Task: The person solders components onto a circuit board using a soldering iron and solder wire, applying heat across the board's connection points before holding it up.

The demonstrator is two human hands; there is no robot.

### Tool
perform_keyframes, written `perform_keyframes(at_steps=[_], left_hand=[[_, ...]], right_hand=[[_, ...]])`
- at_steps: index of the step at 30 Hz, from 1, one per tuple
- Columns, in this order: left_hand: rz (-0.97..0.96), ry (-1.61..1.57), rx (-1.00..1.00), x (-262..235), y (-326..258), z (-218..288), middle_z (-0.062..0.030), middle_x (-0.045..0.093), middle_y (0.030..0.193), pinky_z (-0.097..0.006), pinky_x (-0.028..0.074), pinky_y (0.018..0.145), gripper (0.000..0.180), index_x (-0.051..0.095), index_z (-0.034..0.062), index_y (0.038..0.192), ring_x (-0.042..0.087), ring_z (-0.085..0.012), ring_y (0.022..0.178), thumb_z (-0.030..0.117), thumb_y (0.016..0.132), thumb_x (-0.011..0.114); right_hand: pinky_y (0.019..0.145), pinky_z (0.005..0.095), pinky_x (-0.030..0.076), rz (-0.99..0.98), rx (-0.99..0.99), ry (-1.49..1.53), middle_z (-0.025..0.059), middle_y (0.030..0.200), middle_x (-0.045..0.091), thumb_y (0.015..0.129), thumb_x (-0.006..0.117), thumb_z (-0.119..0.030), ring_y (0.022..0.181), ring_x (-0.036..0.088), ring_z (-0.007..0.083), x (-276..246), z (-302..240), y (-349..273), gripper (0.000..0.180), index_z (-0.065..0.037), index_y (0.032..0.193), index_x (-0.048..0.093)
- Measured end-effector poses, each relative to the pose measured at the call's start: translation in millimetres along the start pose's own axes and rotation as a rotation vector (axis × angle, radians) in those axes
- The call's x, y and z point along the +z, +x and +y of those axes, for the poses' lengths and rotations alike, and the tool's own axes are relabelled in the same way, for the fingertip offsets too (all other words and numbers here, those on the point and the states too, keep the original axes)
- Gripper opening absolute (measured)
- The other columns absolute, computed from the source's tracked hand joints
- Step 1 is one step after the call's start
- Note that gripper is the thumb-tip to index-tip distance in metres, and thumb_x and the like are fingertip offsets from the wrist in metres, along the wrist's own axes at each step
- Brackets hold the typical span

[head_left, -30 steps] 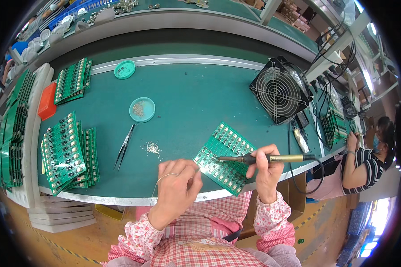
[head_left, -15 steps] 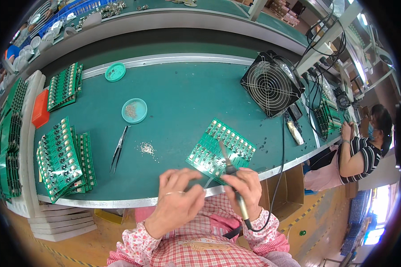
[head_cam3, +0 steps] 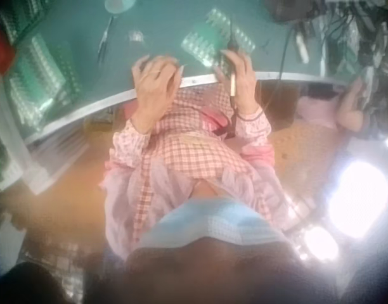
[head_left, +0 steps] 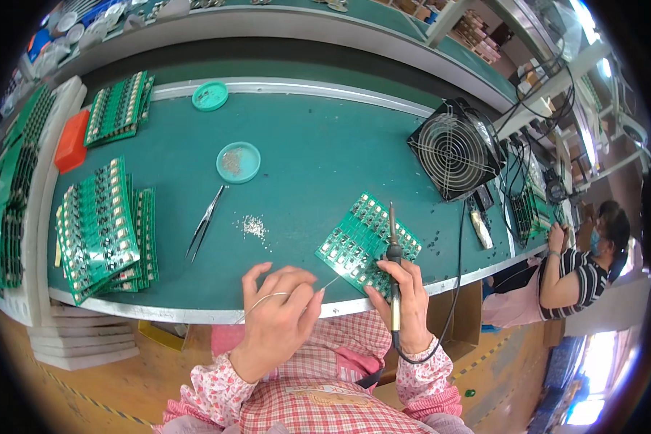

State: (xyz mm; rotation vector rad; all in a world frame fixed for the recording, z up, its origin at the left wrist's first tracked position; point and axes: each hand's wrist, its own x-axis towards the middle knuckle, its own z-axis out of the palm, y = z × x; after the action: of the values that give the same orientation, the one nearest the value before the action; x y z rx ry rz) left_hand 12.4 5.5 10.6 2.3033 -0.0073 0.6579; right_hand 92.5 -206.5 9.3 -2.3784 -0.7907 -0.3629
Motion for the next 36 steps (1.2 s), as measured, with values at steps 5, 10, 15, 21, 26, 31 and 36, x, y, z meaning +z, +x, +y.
perform_keyframes(at_steps=[5, 10, 15, 21, 26, 31, 36], left_hand=[[-0.001, 0.024, 0.029, 9, 2, -1, -0.0061, 0.069, 0.103, -0.047, 0.039, 0.098, 0.013, 0.058, 0.0051, 0.079, 0.066, -0.0243, 0.102, 0.007, 0.084, 0.069], [0.020, 0.019, 0.038, 16, 7, -2, -0.0091, 0.068, 0.109, -0.049, 0.039, 0.099, 0.011, 0.057, 0.0038, 0.081, 0.064, -0.0282, 0.109, 0.007, 0.085, 0.068], [0.021, 0.023, 0.030, 23, 12, 2, -0.0108, 0.068, 0.111, -0.049, 0.040, 0.099, 0.011, 0.058, 0.0035, 0.082, 0.063, -0.0300, 0.111, 0.007, 0.086, 0.067], [-0.009, 0.063, 0.015, 26, 13, 2, -0.0103, 0.068, 0.113, -0.049, 0.038, 0.101, 0.011, 0.057, 0.0033, 0.081, 0.063, -0.0294, 0.114, 0.005, 0.085, 0.067], [-0.017, 0.103, 0.013, 27, 14, 2, -0.0093, 0.068, 0.114, -0.048, 0.036, 0.103, 0.012, 0.057, 0.0038, 0.080, 0.063, -0.0282, 0.115, 0.004, 0.083, 0.068], [-0.026, 0.114, 0.010, 26, 14, 3, -0.0086, 0.068, 0.114, -0.048, 0.035, 0.103, 0.012, 0.057, 0.0041, 0.080, 0.062, -0.0275, 0.115, 0.004, 0.083, 0.068], [-0.032, 0.118, 0.005, 26, 14, 3, -0.0082, 0.067, 0.114, -0.048, 0.035, 0.103, 0.011, 0.057, 0.0042, 0.081, 0.062, -0.0273, 0.115, 0.004, 0.083, 0.068]], right_hand=[[0.077, 0.0393, 0.056, -0.090, -0.092, 0.073, 0.0188, 0.114, 0.062, 0.074, 0.084, -0.005, 0.095, 0.067, 0.0362, 2, 12, 21, 0.056, -0.011, 0.124, 0.060], [0.072, 0.0384, 0.055, -0.065, -0.183, 0.077, 0.0176, 0.114, 0.063, 0.073, 0.084, -0.005, 0.086, 0.066, 0.0336, -4, 12, 30, 0.057, -0.010, 0.124, 0.059], [0.054, 0.0301, 0.047, 0.122, -0.205, 0.088, 0.0076, 0.073, 0.067, 0.077, 0.076, 0.003, 0.058, 0.060, 0.0203, -16, -13, 13, 0.027, -0.002, 0.101, 0.067], [0.044, 0.0297, 0.043, 0.159, -0.237, 0.210, 0.0082, 0.071, 0.067, 0.077, 0.072, 0.000, 0.046, 0.055, 0.0186, -14, -21, 5, 0.015, -0.001, 0.091, 0.066], [0.044, 0.0294, 0.045, 0.125, -0.280, 0.222, 0.0061, 0.069, 0.066, 0.077, 0.073, -0.002, 0.049, 0.059, 0.0175, -11, -21, 8, 0.015, -0.002, 0.090, 0.066], [0.045, 0.0299, 0.044, 0.056, -0.284, 0.215, 0.0072, 0.068, 0.066, 0.081, 0.071, -0.003, 0.048, 0.057, 0.0176, -12, -23, 12, 0.014, -0.002, 0.092, 0.063], [0.045, 0.0304, 0.043, 0.038, -0.308, 0.210, 0.0074, 0.066, 0.065, 0.084, 0.069, -0.004, 0.047, 0.055, 0.0178, -12, -24, 15, 0.014, -0.002, 0.094, 0.060]])
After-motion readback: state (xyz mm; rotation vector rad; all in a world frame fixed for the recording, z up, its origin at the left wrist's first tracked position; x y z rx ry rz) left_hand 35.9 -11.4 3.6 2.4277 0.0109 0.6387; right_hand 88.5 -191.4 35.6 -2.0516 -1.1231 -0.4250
